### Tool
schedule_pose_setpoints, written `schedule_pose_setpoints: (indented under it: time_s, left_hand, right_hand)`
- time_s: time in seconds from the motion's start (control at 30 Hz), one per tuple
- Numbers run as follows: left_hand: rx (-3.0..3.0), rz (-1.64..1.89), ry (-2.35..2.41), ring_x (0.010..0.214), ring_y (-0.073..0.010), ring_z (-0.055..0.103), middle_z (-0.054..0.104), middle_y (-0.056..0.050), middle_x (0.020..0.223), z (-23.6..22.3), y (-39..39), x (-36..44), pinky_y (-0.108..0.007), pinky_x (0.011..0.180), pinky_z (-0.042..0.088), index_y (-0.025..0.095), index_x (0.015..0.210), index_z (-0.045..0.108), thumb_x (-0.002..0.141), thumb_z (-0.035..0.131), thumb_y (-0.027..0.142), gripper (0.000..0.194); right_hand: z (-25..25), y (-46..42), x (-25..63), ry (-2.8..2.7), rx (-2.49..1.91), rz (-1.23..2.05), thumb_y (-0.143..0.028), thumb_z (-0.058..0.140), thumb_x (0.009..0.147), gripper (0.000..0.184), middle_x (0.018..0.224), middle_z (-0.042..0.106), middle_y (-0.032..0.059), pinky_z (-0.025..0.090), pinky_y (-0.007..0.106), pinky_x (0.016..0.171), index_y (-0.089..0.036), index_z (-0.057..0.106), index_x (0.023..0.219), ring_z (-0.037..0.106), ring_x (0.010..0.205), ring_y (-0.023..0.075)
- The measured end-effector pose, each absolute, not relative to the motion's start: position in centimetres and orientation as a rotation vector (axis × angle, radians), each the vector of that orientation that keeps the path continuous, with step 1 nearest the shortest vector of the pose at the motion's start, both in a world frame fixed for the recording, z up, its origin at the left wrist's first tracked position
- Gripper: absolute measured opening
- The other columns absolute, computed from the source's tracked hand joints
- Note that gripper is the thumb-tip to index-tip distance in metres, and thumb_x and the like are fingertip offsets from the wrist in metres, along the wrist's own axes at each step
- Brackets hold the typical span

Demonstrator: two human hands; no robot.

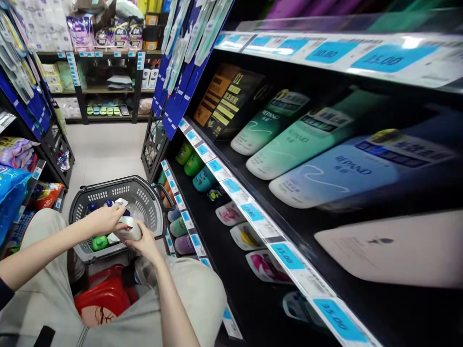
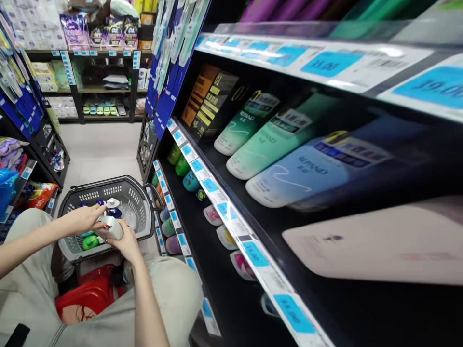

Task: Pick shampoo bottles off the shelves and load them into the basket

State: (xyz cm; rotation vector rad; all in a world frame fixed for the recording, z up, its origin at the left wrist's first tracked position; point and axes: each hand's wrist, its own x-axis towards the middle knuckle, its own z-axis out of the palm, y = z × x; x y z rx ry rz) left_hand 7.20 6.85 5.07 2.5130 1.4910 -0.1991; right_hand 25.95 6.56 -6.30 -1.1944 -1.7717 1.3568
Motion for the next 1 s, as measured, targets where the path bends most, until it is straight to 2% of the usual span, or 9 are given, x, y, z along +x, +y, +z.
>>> schedule_pose_setpoints:
  time_s: [0.1, 0.2, 0.27, 0.33, 0.47, 0.67, 0.8, 0.9, 1.0]
  left_hand:
    - [2.524, -0.219, 1.539, 0.092, -0.0314, 0.064, 0.062, -0.016, 0.105, 4.1, 8.3, 8.3, -0.041, 0.077, 0.051, 0.008, 0.123, 0.042, 0.097, 0.032, 0.047, 0.047]
    - [2.502, -0.236, 1.627, 0.092, -0.0314, 0.064, 0.064, -0.015, 0.099, 2.4, 10.7, 9.8, -0.041, 0.077, 0.052, 0.01, 0.117, 0.046, 0.097, 0.032, 0.047, 0.044]
    - [2.458, -0.26, 1.712, 0.09, -0.031, 0.065, 0.065, -0.015, 0.097, 0.4, 12.4, 11.0, -0.041, 0.075, 0.052, 0.01, 0.114, 0.047, 0.097, 0.034, 0.045, 0.041]
    - [2.398, -0.285, 1.796, 0.088, -0.0282, 0.065, 0.065, -0.014, 0.097, -2.1, 14.2, 12.2, -0.041, 0.075, 0.053, 0.009, 0.116, 0.047, 0.097, 0.037, 0.044, 0.041]
    - [2.267, -0.344, 1.905, 0.089, -0.0209, 0.064, 0.064, -0.011, 0.1, -7.3, 17.0, 14.3, -0.039, 0.08, 0.054, 0.01, 0.121, 0.048, 0.097, 0.041, 0.044, 0.043]
    - [2.131, -0.458, 1.879, 0.086, -0.0183, 0.063, 0.063, -0.009, 0.1, -14.2, 17.7, 18.1, -0.038, 0.08, 0.055, 0.012, 0.122, 0.05, 0.095, 0.047, 0.043, 0.042]
    - [2.09, -0.507, 1.838, 0.079, -0.0159, 0.064, 0.064, -0.008, 0.094, -17.5, 15.3, 19.9, -0.033, 0.074, 0.056, 0.01, 0.118, 0.054, 0.095, 0.051, 0.038, 0.037]
    - [2.15, -0.435, 1.75, 0.076, -0.0158, 0.064, 0.064, -0.005, 0.089, -19.4, 14.2, 19.8, -0.03, 0.069, 0.056, 0.01, 0.117, 0.054, 0.095, 0.049, 0.036, 0.034]
    - [2.189, -0.358, 1.59, 0.066, -0.0131, 0.062, 0.061, -0.001, 0.076, -20.5, 14.2, 19.3, -0.024, 0.061, 0.053, 0.011, 0.105, 0.059, 0.091, 0.058, 0.028, 0.022]
  right_hand:
    - [-6.6, 7.5, 26.7, -1.677, -1.283, 1.308, -0.031, 0.075, 0.057, 0.063, 0.104, 0.068, 0.0039, 0.045, 0.037, 0.088, -0.021, 0.056, 0.117, 0.061, 0.098, 0.0255]
    - [-6.5, 8.5, 29.1, -1.375, -1.471, 1.107, -0.037, 0.068, 0.061, 0.075, 0.121, 0.062, 0.0124, 0.039, 0.043, 0.101, -0.017, 0.048, 0.13, 0.056, 0.114, 0.0292]
    - [-6.5, 8.8, 31.1, -1.085, -1.598, 1.02, -0.046, 0.061, 0.065, 0.073, 0.119, 0.063, 0.0172, 0.041, 0.043, 0.098, -0.012, 0.047, 0.128, 0.061, 0.107, 0.0295]
    - [-6.7, 8.8, 32.9, -0.883, -1.672, 1.033, -0.051, 0.057, 0.066, 0.068, 0.111, 0.066, 0.0189, 0.045, 0.041, 0.091, -0.01, 0.053, 0.119, 0.066, 0.094, 0.0286]
    - [-8.3, 8.5, 34.6, -0.803, -1.656, 1.156, -0.054, 0.063, 0.06, 0.056, 0.093, 0.071, 0.0151, 0.05, 0.038, 0.082, -0.013, 0.063, 0.098, 0.069, 0.079, 0.0271]
    - [-9.9, 8.9, 33.8, -0.67, -1.56, 1.161, -0.053, 0.056, 0.065, 0.052, 0.094, 0.069, 0.0129, 0.052, 0.039, 0.078, -0.016, 0.059, 0.101, 0.068, 0.078, 0.0255]
    - [-9.2, 8.7, 32.7, -0.637, -1.504, 1.137, -0.046, 0.057, 0.064, 0.039, 0.083, 0.069, 0.0096, 0.052, 0.039, 0.072, -0.018, 0.06, 0.09, 0.067, 0.072, 0.0245]
    - [-9.4, 8.8, 31.9, -0.642, -1.479, 1.132, -0.047, 0.058, 0.064, 0.037, 0.079, 0.069, 0.009, 0.053, 0.037, 0.069, -0.018, 0.062, 0.087, 0.065, 0.069, 0.0226]
    - [-10.7, 9.4, 31.5, -0.628, -1.488, 1.114, -0.045, 0.061, 0.061, 0.03, 0.074, 0.068, 0.0025, 0.052, 0.037, 0.067, -0.024, 0.063, 0.083, 0.065, 0.067, 0.0216]
